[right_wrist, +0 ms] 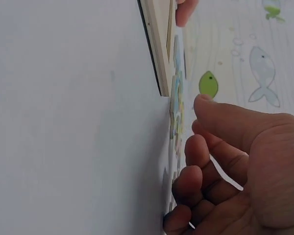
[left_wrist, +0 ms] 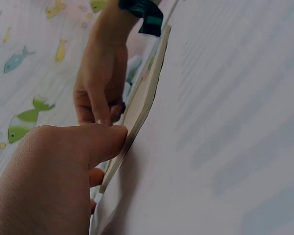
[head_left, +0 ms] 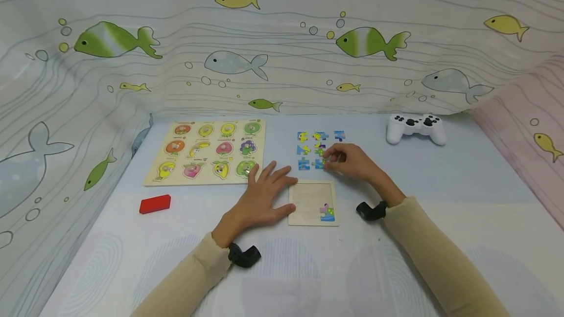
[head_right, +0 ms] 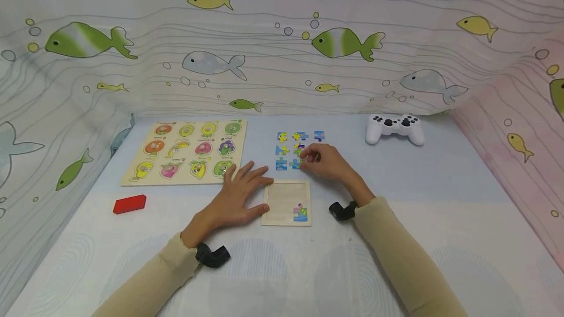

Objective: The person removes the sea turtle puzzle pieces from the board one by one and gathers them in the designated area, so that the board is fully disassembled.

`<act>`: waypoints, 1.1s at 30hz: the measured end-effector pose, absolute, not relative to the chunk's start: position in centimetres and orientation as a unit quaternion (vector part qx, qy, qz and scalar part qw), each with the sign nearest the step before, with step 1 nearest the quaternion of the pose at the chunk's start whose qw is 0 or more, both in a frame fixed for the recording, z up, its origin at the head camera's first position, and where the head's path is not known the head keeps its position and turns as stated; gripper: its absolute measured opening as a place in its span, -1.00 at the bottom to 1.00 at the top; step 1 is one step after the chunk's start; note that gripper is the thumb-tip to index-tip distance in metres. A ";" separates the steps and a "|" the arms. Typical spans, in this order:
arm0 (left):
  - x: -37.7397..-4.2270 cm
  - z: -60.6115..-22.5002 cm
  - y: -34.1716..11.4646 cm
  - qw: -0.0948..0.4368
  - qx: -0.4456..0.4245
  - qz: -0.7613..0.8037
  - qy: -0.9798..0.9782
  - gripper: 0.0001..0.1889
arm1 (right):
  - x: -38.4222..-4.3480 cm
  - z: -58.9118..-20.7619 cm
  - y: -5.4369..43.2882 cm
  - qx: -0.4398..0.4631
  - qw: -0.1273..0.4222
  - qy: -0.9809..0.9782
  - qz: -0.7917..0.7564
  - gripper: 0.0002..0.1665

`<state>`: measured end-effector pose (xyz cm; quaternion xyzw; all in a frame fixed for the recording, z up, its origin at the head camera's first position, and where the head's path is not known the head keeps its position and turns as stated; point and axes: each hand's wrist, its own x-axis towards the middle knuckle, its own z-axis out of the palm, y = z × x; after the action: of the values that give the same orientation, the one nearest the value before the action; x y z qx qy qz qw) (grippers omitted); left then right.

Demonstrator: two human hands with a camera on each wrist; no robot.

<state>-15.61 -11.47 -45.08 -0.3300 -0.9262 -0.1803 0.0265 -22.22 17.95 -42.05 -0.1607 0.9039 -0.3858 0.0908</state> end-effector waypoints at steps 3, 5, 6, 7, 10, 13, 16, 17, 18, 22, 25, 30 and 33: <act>-15.7 -45.1 -11.5 0.028 -0.330 -0.179 -0.926 -0.36 | -21.7 -41.9 18.3 -0.181 0.100 0.898 -0.389 -0.70; -15.7 -45.0 -11.5 0.030 -0.330 -0.176 -0.927 -0.36 | -21.4 -41.9 18.5 -0.203 0.106 0.891 -0.392 -0.70; -15.8 -45.0 -11.5 0.030 -0.329 -0.175 -0.927 -0.36 | -21.1 -41.9 18.6 -0.215 0.108 0.887 -0.394 -0.70; -15.8 -45.0 -11.5 0.031 -0.329 -0.174 -0.928 -0.36 | -20.9 -41.8 18.7 -0.225 0.110 0.884 -0.396 -0.69; -15.9 -44.9 -11.5 0.031 -0.328 -0.171 -0.928 -0.35 | -20.2 -41.7 18.8 -0.254 0.116 0.875 -0.396 -0.69; -16.0 -44.9 -11.5 0.032 -0.328 -0.167 -0.929 -0.35 | -19.6 -41.5 18.7 -0.265 0.128 0.873 -0.389 -0.70; -16.0 -45.0 -11.5 0.029 -0.327 -0.166 -0.930 -0.35 | -19.1 -41.4 18.5 -0.274 0.141 0.872 -0.380 -0.70; -16.0 -45.0 -11.4 0.028 -0.326 -0.166 -0.930 -0.35 | -18.9 -41.3 18.5 -0.275 0.145 0.872 -0.379 -0.70; -15.9 -45.0 -11.4 0.027 -0.325 -0.167 -0.930 -0.35 | -18.8 -41.3 18.4 -0.279 0.148 0.870 -0.378 -0.69; -15.8 -45.0 -11.4 0.025 -0.323 -0.172 -0.930 -0.35 | -18.2 -41.3 18.3 -0.298 0.157 0.864 -0.374 -0.67; -15.7 -45.0 -11.4 0.025 -0.323 -0.175 -0.930 -0.36 | -17.8 -41.4 18.2 -0.312 0.161 0.863 -0.364 -0.66; -15.7 -45.1 -11.4 0.023 -0.323 -0.175 -0.930 -0.35 | -17.1 -41.3 18.1 -0.330 0.170 0.861 -0.347 -0.68; -15.7 -45.2 -11.3 0.022 -0.322 -0.172 -0.931 -0.35 | -16.8 -41.3 18.0 -0.337 0.179 0.859 -0.341 -0.69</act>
<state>-15.73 -11.35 -45.20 -0.3222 -0.9307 -0.1719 0.0220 -16.83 17.99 -41.27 -0.3373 0.8589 -0.3415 0.1786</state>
